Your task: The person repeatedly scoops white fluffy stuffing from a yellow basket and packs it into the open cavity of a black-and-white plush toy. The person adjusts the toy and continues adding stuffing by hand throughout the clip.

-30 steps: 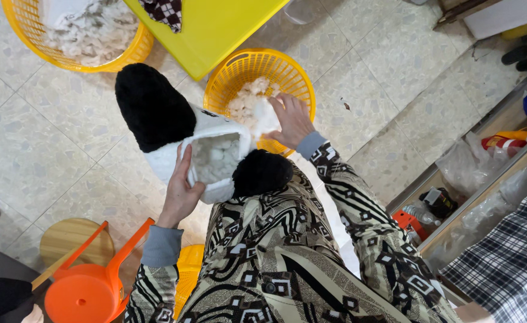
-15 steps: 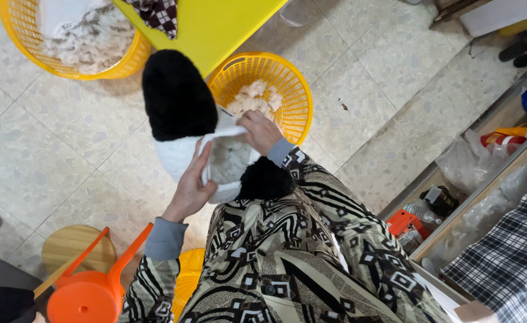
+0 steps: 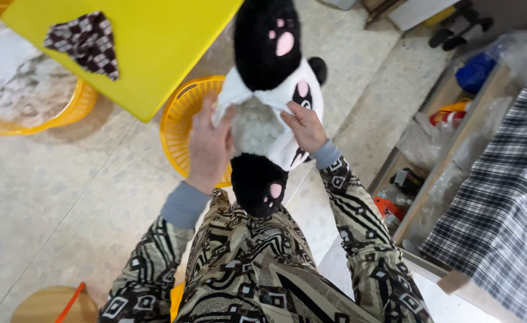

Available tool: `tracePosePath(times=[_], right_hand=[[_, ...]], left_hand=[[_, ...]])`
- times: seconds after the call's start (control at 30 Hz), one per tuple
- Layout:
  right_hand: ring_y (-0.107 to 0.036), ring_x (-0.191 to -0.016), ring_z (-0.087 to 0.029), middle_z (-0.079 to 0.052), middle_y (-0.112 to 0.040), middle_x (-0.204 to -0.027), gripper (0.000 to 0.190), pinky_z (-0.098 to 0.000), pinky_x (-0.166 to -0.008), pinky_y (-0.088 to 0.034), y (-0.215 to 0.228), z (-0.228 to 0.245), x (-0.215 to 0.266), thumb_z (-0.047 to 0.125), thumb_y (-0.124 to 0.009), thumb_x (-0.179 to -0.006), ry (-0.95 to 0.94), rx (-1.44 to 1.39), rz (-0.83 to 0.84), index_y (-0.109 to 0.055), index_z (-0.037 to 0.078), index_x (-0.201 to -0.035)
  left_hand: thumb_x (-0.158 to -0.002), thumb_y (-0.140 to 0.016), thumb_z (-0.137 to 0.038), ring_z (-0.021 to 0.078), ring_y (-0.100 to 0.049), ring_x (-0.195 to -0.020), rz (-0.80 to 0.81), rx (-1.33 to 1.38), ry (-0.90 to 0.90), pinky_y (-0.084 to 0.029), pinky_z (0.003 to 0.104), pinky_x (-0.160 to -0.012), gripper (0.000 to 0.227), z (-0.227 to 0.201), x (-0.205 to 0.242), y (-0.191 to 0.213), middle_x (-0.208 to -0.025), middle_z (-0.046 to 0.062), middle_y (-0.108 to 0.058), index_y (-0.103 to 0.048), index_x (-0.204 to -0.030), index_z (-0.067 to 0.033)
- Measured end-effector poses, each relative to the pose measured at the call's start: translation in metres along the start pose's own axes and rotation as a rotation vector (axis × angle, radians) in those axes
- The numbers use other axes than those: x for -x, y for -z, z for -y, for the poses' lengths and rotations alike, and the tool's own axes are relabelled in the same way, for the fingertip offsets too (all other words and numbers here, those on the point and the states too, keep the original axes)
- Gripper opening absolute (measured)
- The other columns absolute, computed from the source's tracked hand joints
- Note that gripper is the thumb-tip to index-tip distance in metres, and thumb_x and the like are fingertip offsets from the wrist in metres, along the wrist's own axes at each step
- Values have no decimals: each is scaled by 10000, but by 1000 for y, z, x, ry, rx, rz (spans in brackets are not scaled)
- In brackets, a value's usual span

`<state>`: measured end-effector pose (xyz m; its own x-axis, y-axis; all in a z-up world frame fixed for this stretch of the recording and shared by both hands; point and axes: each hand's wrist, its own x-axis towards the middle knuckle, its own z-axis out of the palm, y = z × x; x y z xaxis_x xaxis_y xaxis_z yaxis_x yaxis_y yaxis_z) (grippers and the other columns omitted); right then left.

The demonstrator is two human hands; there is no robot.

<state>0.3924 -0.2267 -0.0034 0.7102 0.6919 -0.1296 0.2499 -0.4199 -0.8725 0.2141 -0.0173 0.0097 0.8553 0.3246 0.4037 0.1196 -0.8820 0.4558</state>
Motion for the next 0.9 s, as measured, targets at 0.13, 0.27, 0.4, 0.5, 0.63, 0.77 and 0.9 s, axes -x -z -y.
tracePosePath(times=[0.13, 0.27, 0.4, 0.5, 0.63, 0.77, 0.9], right_hand=[[-365, -625, -132, -106, -380, -660, 248, -356, -551, -371, 34, 2, 23, 167, -629, -1053, -86, 137, -182, -523, -10, -914], [-371, -591, -107, -75, -409, -632, 171, -327, -533, -382, 50, 3, 50, 157, -618, -1029, -104, 114, -288, -584, 12, -944], [-373, -587, -90, -46, -414, -611, 163, -310, -520, -365, 56, -4, 66, 155, -608, -1016, -147, 41, -348, -612, 16, -932], [-354, -607, -92, -40, -383, -628, 253, -308, -527, -349, 65, -18, 70, 158, -625, -1035, -159, 26, -358, -532, -1, -861], [-359, -619, -73, -22, -387, -641, 231, -294, -536, -359, 84, -35, 71, 152, -608, -1032, -153, -42, -335, -557, 10, -856], [-345, -629, -68, -16, -375, -646, 267, -289, -531, -350, 103, -46, 74, 153, -626, -1032, -166, -11, -325, -520, 7, -835], [-356, -626, -56, -1, -401, -640, 230, -276, -529, -356, 110, -49, 73, 155, -620, -1024, -168, -25, -275, -557, 12, -855]], left_hand=[[-896, -627, 5, 291, -627, -1219, 235, 480, 47, -547, 399, -1006, 385, -63, -23, -68, -1317, 120, -636, -662, -1263, -105], [-822, -566, -2, 337, -540, -1313, 33, 273, -256, -500, 397, -1039, 435, -92, -52, -133, -1362, 195, -587, -579, -1256, 16], [-851, -597, -58, 343, -570, -1154, 225, 132, -224, -488, 435, -903, 375, -103, -55, -177, -1172, 182, -628, -613, -1220, 10], [-842, -611, -41, 326, -582, -1124, 360, 171, -191, -500, 412, -929, 374, -105, -42, -196, -1119, 163, -640, -608, -1213, 4], [-901, -638, -97, 278, -608, -1179, 710, 270, -143, -525, 399, -955, 253, -114, -31, -191, -1102, 98, -681, -646, -1153, -118], [-822, -666, -161, 292, -597, -1138, 513, 247, -200, -520, 457, -929, 363, -123, -32, -161, -1121, 75, -673, -659, -1184, -188], [-729, -653, -65, 410, -575, -1112, 322, 219, -169, -549, 489, -818, 574, -135, -56, -167, -1282, 211, -583, -627, -1302, -106]])
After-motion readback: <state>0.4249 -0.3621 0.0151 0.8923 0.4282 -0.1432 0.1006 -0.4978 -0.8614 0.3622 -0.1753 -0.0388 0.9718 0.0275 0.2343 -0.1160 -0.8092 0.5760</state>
